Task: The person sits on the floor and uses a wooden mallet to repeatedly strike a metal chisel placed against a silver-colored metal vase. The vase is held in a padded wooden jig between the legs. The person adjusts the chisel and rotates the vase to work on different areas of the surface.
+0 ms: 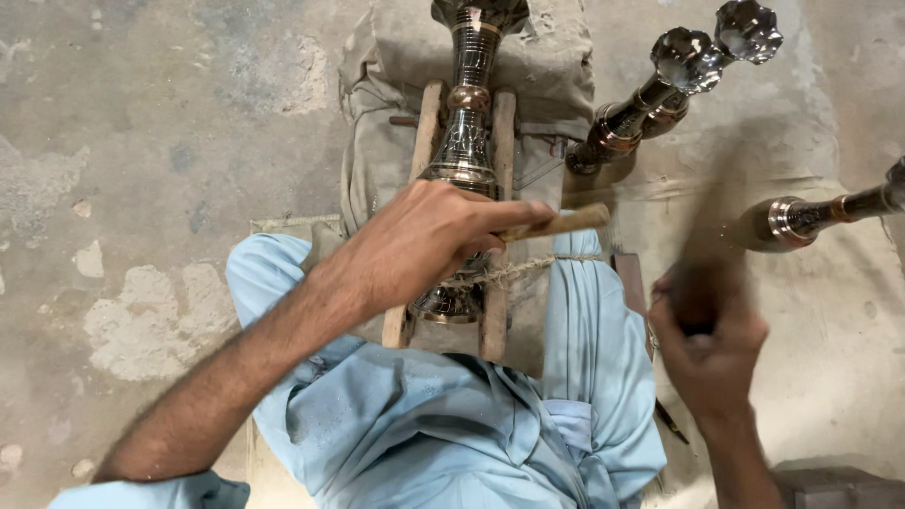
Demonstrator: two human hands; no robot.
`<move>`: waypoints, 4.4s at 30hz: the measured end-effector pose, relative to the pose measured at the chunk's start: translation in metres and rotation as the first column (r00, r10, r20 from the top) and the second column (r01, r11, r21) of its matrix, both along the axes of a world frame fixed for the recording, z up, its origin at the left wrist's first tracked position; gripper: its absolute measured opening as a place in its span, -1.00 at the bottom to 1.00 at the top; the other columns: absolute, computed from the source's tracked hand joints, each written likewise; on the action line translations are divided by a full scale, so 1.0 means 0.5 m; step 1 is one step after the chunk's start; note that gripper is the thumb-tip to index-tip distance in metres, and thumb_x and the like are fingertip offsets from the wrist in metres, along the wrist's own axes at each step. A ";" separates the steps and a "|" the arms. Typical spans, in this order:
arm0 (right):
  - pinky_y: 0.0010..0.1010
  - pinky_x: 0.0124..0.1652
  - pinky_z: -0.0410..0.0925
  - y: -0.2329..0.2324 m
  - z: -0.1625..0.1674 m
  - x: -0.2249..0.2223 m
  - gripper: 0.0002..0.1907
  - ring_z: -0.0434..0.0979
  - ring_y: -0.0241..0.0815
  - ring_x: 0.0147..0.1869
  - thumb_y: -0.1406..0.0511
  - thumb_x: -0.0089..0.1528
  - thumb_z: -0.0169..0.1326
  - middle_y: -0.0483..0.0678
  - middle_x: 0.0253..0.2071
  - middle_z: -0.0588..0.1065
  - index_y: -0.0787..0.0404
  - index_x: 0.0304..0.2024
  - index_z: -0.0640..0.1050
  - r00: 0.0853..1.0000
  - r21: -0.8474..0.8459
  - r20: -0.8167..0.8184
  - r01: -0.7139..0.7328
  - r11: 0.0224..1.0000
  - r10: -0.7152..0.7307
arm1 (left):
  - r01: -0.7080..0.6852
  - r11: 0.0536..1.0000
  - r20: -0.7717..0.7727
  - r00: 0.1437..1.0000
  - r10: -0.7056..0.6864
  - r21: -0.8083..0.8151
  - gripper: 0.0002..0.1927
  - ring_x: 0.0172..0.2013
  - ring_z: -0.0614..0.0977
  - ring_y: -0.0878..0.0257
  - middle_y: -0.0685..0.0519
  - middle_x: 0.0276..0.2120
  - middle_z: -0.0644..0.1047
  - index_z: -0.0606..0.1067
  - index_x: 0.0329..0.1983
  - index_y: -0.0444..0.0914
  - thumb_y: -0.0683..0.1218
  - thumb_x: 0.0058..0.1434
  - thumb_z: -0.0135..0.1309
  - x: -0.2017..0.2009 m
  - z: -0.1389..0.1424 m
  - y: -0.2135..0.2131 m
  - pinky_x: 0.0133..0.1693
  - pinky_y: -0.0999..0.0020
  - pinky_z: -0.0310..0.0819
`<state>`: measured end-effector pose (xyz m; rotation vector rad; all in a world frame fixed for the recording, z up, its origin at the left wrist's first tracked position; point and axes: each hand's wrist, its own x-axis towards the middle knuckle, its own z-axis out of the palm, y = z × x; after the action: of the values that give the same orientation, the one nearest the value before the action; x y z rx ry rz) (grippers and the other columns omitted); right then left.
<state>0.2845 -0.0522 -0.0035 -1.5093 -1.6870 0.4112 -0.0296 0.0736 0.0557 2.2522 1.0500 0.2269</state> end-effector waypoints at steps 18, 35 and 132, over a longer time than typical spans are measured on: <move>-0.56 -0.10 0.44 -0.068 -0.142 -0.085 -0.64 0.54 -0.37 -0.07 0.40 0.35 0.21 -0.08 -0.04 0.53 0.14 0.12 0.36 0.893 0.169 -0.428 0.234 0.958 -0.143 | 0.363 0.900 -0.130 0.931 -0.341 0.239 -0.45 -0.59 0.64 0.29 0.01 -0.53 0.65 0.50 0.25 0.05 -0.29 0.25 0.06 0.004 0.011 0.023 -0.54 0.24 0.61; -0.37 -0.09 0.45 -0.073 -0.179 -0.041 -0.34 0.58 -0.14 -0.16 0.49 0.25 0.18 0.12 -0.08 0.53 0.17 0.37 0.28 0.984 0.205 0.068 0.147 0.968 -0.164 | 0.372 0.863 -0.164 0.928 -0.335 0.342 -0.46 -0.47 0.68 0.29 0.07 -0.14 0.68 0.46 0.29 0.07 -0.25 0.29 0.01 -0.020 0.016 -0.004 -0.58 0.34 0.60; -0.30 -0.31 0.42 -0.014 -0.062 0.021 -0.45 0.54 -0.06 -0.32 0.45 0.13 0.19 0.21 -0.14 0.54 0.41 0.19 0.44 0.927 0.326 0.336 0.054 0.944 -0.169 | 0.130 0.983 0.178 0.972 -0.152 0.131 -0.38 -0.34 0.76 0.33 0.13 -0.04 0.70 0.50 0.24 0.08 -0.35 0.18 0.06 -0.017 0.005 -0.011 -0.54 0.38 0.63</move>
<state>0.2948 -0.0591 -0.0345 -1.4939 -1.8272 -0.2051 -0.0380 0.0680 0.0584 2.3471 0.7929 0.4413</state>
